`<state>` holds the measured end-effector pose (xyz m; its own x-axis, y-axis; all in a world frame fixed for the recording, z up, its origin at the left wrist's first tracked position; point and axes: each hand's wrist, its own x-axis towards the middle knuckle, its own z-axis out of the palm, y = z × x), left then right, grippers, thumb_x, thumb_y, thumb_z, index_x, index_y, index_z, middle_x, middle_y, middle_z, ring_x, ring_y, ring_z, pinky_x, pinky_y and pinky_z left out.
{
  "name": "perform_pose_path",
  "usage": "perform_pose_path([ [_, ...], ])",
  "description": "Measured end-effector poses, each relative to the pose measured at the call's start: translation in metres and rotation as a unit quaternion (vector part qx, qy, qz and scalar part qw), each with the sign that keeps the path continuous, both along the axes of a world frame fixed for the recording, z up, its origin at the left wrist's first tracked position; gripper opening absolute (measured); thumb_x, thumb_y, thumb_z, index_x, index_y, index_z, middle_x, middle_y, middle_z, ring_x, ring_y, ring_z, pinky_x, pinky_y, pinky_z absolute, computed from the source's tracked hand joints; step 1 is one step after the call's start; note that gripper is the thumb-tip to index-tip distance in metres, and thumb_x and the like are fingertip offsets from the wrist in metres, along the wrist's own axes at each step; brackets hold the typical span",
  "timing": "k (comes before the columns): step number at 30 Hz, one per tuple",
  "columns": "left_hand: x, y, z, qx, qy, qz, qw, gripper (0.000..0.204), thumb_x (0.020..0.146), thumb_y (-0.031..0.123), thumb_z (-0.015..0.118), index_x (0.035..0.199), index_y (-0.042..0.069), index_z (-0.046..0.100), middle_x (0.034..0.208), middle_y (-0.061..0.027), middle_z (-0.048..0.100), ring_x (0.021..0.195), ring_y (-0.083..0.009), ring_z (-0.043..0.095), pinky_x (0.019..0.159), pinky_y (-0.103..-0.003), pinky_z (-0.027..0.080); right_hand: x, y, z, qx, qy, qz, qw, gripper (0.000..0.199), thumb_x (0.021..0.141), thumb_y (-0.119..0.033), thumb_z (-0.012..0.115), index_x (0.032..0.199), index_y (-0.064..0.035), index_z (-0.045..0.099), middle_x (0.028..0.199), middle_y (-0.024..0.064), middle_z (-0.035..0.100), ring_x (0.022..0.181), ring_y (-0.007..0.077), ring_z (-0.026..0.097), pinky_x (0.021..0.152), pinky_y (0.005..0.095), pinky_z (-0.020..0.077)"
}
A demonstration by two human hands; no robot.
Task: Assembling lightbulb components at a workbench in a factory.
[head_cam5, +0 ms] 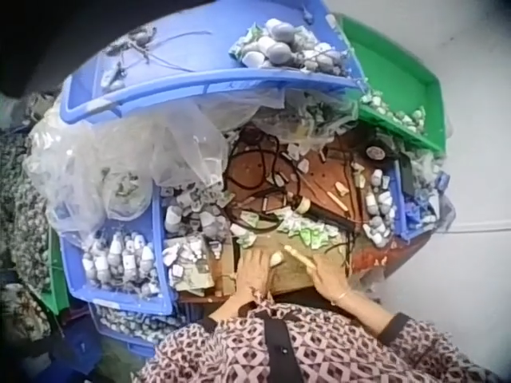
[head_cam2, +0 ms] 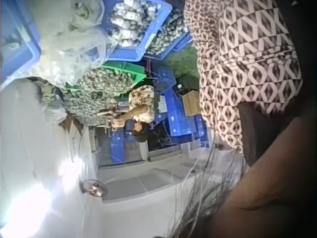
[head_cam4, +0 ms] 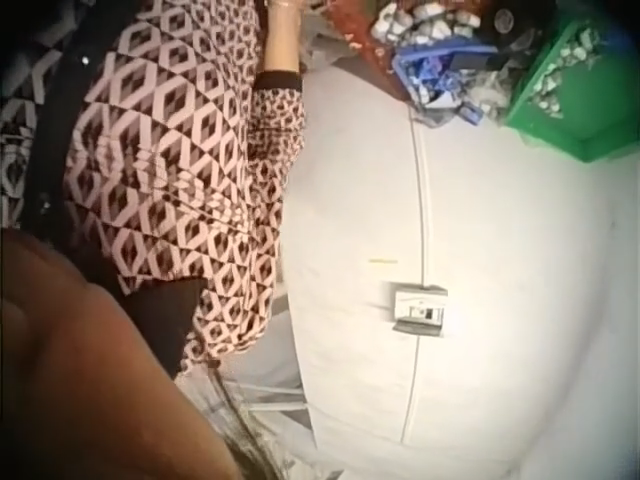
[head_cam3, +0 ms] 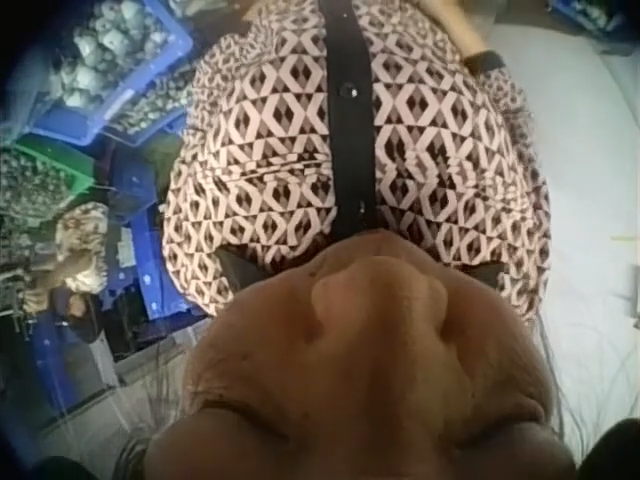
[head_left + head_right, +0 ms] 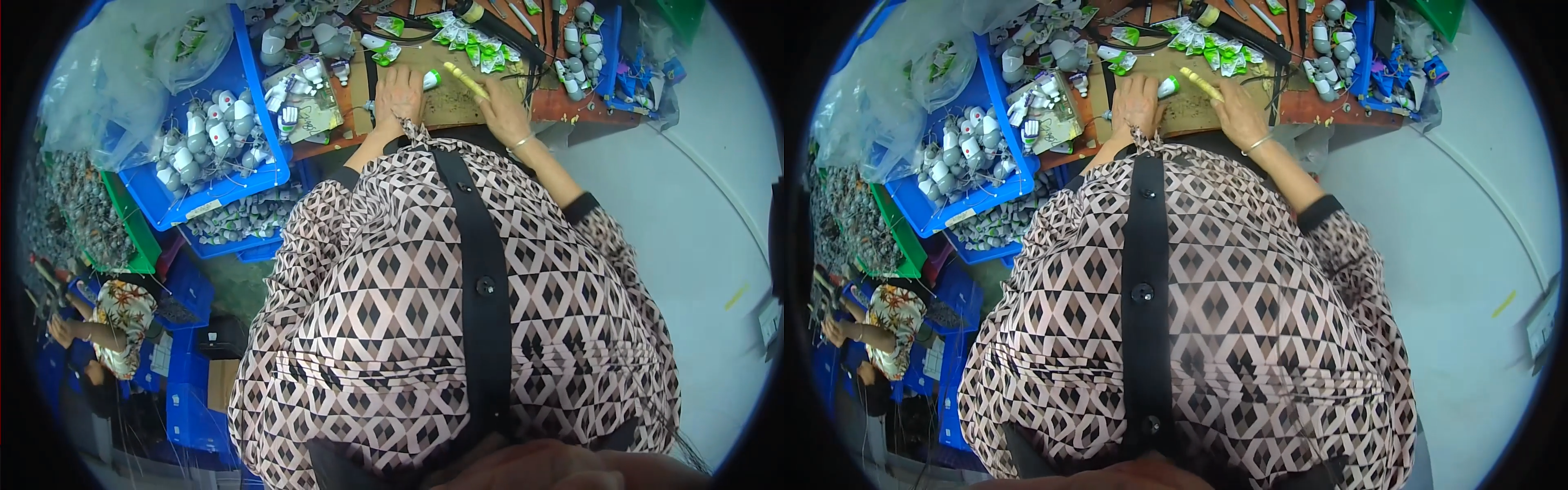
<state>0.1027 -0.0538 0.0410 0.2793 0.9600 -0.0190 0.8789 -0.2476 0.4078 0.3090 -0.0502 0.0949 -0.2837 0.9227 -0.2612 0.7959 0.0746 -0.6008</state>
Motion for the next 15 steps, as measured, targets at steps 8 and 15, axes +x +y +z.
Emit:
perform_pose_path([
  [8, -0.019, -0.005, 0.013, -0.020, -0.024, -0.025, 0.999, 0.041, 0.069, 0.014, 0.066, 0.106, 0.007, 0.051, 0.094, -0.0117, 0.047, 0.089, -0.0297, 0.048, 0.074, -0.038, 0.042, -0.004, 0.011, -0.049, 0.265, -0.071, -0.005, 0.962, 0.032, 0.075, -0.018, 0.063, 0.103, -0.0080, 0.051, 0.099, 0.0111, 0.050, 0.095, 0.0273, 0.048, 0.080, 0.0380, 0.0381],
  [15, -0.016, 0.011, 0.013, -0.030, -0.049, -0.042, 0.998, 0.039, 0.068, 0.015, 0.067, 0.104, 0.007, 0.052, 0.091, -0.0122, 0.049, 0.088, -0.0310, 0.049, 0.074, -0.039, 0.042, -0.033, 0.042, -0.052, 0.189, -0.119, 0.182, 0.957, 0.035, 0.073, -0.025, 0.065, 0.105, -0.0122, 0.054, 0.101, 0.0065, 0.051, 0.096, 0.0242, 0.048, 0.080, 0.0365, 0.0376],
])
